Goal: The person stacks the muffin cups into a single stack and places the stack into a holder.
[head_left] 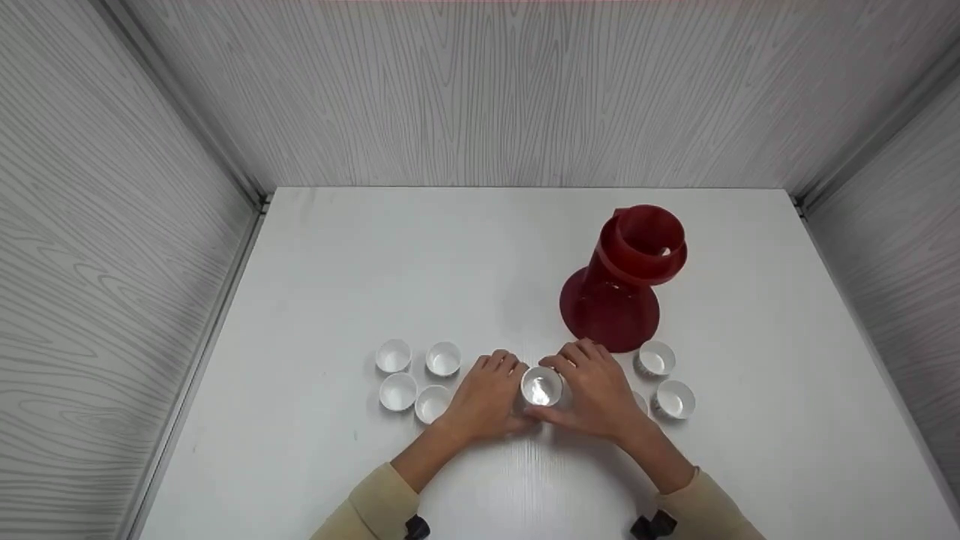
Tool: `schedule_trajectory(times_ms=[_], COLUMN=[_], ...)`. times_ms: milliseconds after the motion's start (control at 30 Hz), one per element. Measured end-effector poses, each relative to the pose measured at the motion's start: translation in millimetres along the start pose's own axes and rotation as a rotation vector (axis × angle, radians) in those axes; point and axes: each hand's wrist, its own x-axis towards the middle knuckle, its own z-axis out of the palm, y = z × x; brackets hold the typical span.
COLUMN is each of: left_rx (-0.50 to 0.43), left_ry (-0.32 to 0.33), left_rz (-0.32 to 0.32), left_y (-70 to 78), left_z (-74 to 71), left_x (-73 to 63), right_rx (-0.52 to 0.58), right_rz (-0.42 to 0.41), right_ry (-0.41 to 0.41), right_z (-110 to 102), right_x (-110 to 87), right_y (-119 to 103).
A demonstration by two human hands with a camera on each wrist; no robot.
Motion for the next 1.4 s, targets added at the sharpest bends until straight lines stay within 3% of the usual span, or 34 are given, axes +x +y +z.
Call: schedule_trajectory(times_ms=[700,1100,1400], left_rx=[0.003,-0.046,-0.051], left_ry=[-0.020,-0.035,-0.045], left_rz=[0.005,-0.018,-0.019], left_y=[0.9,1.0,-0.6], left_z=[-1.1,0.8,-0.4], left_x=[-0.1,0.1,1.6], right_rx=[0.018,0.036,0.032], right_rz=[0.015,0.040,0.007], right_ry=[-0.027,-0.109,-0.087], right_z=[1,-18,-25], right_x=[-0.7,-5.9,-14.2], right_y=[2,10,21])
